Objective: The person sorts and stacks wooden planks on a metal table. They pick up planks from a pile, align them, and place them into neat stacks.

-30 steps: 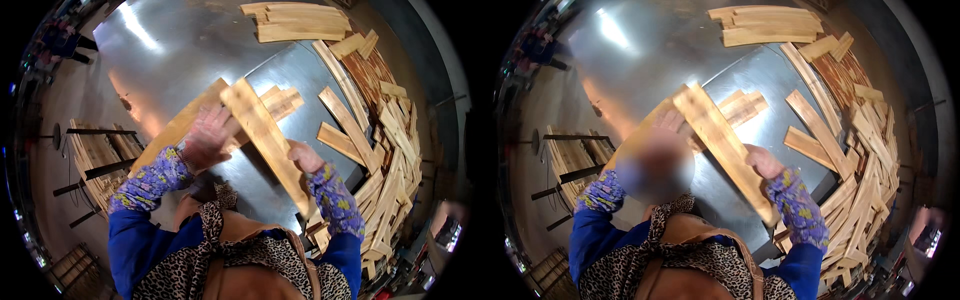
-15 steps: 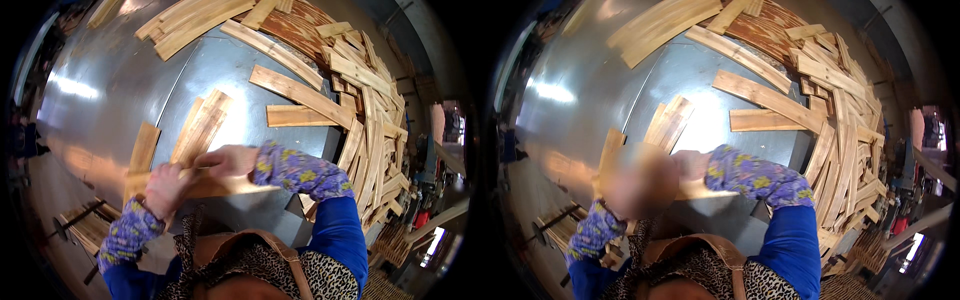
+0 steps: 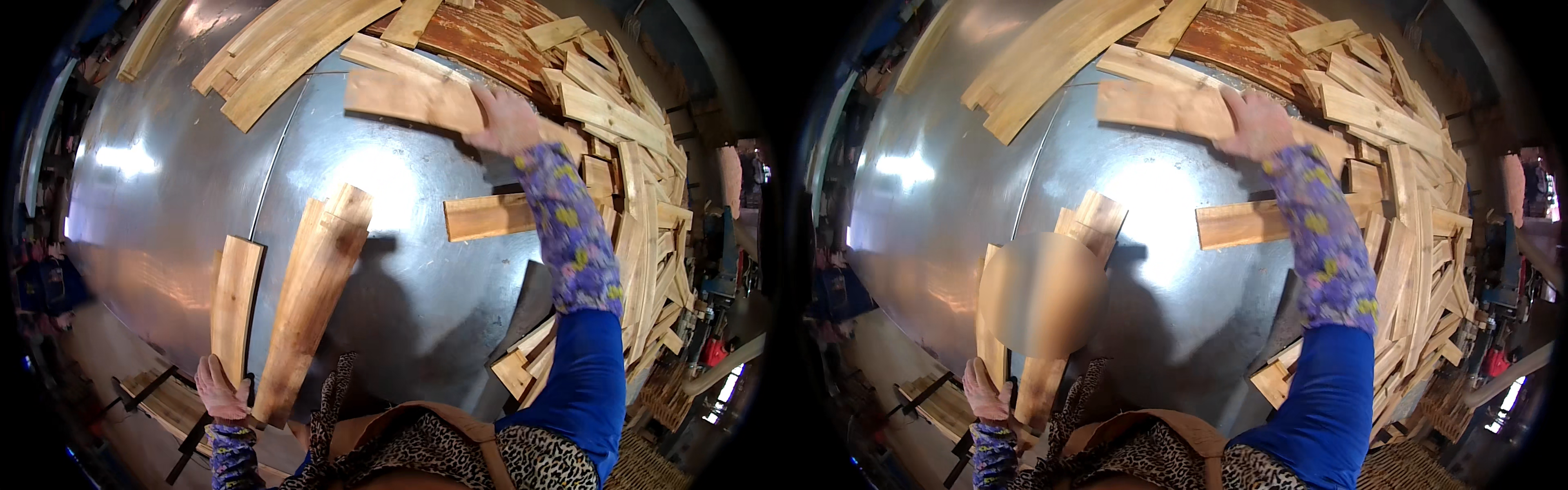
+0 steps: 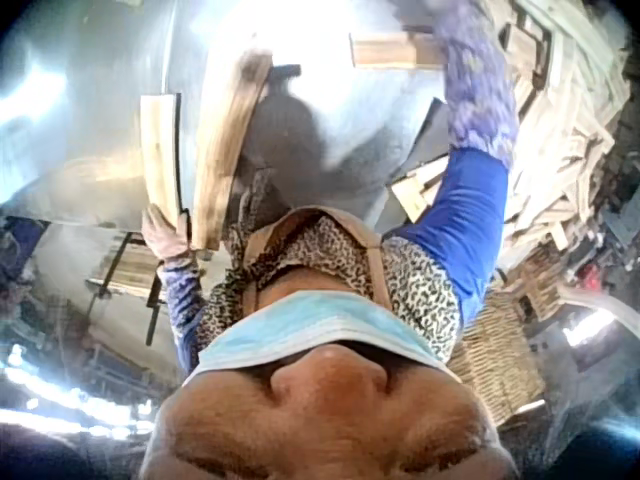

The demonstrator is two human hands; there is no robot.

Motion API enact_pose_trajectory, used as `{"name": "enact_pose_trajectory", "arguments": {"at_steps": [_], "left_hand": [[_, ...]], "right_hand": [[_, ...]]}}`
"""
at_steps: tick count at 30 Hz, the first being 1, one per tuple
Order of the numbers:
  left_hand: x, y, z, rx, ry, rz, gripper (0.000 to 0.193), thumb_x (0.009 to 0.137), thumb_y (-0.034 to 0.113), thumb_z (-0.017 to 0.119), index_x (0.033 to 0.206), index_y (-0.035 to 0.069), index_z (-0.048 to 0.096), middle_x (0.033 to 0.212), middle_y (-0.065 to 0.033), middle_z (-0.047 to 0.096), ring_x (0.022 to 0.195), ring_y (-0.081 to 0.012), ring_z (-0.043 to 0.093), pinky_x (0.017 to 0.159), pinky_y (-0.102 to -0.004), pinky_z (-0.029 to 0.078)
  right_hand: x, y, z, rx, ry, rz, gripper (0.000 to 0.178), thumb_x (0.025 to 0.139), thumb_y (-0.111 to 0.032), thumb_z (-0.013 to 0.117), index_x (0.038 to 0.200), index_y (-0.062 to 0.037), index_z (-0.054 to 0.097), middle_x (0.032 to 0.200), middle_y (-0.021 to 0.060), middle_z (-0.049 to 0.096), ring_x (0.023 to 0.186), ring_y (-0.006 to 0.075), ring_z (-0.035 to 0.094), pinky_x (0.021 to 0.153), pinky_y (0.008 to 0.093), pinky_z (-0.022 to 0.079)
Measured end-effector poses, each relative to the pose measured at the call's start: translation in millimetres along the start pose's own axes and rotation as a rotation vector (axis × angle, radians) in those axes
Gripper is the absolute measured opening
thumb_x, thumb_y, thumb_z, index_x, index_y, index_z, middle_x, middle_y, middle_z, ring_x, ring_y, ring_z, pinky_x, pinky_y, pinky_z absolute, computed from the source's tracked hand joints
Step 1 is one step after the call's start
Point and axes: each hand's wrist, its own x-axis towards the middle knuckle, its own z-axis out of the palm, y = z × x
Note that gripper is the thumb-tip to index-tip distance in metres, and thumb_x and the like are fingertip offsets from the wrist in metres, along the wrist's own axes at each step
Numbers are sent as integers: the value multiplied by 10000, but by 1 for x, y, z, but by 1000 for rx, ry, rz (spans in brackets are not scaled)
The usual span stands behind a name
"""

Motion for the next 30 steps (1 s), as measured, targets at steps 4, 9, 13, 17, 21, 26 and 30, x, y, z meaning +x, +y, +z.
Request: {"name": "enact_pose_trajectory", "arguments": {"at_steps": [4, 9, 13, 17, 21, 26, 30], "left_hand": [[13, 10, -17, 32, 43, 19, 911, 1044, 665, 594, 1613, -31, 448, 1537, -349, 527, 1371, -564, 540, 1177, -635, 435], [60, 89, -68, -342, 352, 230, 711, 921, 144, 763, 1566, -33, 524, 1415, -271, 660, 1262, -479, 637, 1079, -544, 518], [130, 181, -79, -945, -169, 304, 514, 940, 143, 741, 1401, -64, 652, 1251, -234, 720, 1128, -424, 697, 960, -496, 569], [141, 306, -11, -2154, -797, -5, 561, 1083, 293, 683, 1506, -59, 576, 1400, -187, 699, 1258, -315, 700, 1038, -429, 599], [142, 319, -3, -2006, -1054, -326, 609, 1017, 318, 747, 1485, -40, 598, 1224, -130, 763, 1042, -258, 754, 921, -403, 631], [102, 286, -53, -1439, -836, -322, 530, 992, 309, 795, 1405, 7, 657, 1139, -91, 791, 1053, -236, 762, 910, -408, 619], [66, 202, -107, -1274, -598, -172, 679, 942, 371, 828, 1456, -21, 620, 1318, -199, 746, 1222, -323, 725, 1061, -444, 569]], "right_hand": [[49, 20, 32, 20, -147, 270, 1081, 784, -561, 852, 1698, -203, 397, 1533, 260, 606, 1469, 408, 559, 1225, 513, 468], [37, -15, -3, 36, -311, 267, 1039, 791, -465, 827, 1706, -225, 398, 1422, 263, 695, 1338, 400, 673, 1180, 507, 518], [-30, -44, -18, 1009, -427, 481, 1006, 865, -577, 828, 1643, -41, 482, 1409, 232, 720, 1292, 343, 699, 1143, 454, 539], [-153, -114, 7, 1518, -480, 551, 1049, 920, -721, 769, 1611, 24, 509, 1397, 226, 719, 1227, 336, 711, 1124, 420, 536], [-182, -74, -20, 8, -324, 6, 755, 902, -361, 774, 1602, -188, 552, 1510, 205, 644, 1361, 404, 620, 1119, 493, 498], [-180, 9, 14, -291, -310, 88, 972, 771, -213, 798, 1670, -227, 428, 1548, 183, 585, 1506, 387, 518, 1210, 517, 418], [-150, 4, -14, -114, -347, 231, 977, 793, -251, 806, 1688, -232, 414, 1482, 184, 643, 1427, 369, 598, 1144, 514, 493]]}}
